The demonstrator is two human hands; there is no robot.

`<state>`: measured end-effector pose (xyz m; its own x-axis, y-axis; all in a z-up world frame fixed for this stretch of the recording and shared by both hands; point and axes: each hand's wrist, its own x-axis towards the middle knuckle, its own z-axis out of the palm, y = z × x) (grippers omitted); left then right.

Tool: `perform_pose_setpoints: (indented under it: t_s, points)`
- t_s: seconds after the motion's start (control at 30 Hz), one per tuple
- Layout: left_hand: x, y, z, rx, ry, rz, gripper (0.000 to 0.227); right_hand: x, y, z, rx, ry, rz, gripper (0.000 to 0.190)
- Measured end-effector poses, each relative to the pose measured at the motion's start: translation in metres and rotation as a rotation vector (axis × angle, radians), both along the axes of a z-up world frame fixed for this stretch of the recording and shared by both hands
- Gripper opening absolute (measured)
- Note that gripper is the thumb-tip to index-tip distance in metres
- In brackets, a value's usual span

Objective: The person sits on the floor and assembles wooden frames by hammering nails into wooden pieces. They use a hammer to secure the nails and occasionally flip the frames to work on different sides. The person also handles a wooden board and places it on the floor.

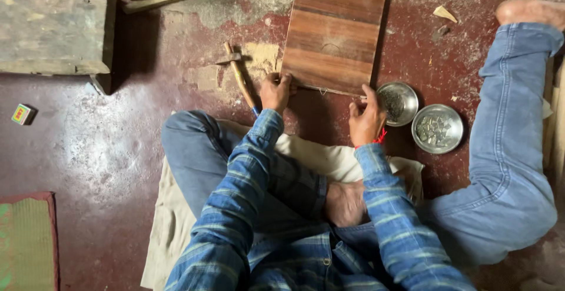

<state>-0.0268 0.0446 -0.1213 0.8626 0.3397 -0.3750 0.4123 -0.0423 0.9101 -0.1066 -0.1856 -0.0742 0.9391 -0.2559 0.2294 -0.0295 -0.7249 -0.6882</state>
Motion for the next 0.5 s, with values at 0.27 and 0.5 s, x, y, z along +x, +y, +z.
perform_pose_setpoints:
  t_s: [0.27, 0.5]
  points:
    - [-0.023, 0.01, 0.006, 0.754, -0.385, -0.107, 0.025, 0.013, -0.01, -0.026, -0.008, -0.087, 0.027, 0.039]
    - [-0.029, 0.023, 0.004, 0.515, -0.307, -0.137, 0.026, 0.016, -0.011, -0.026, 0.01, -0.115, -0.008, 0.03]
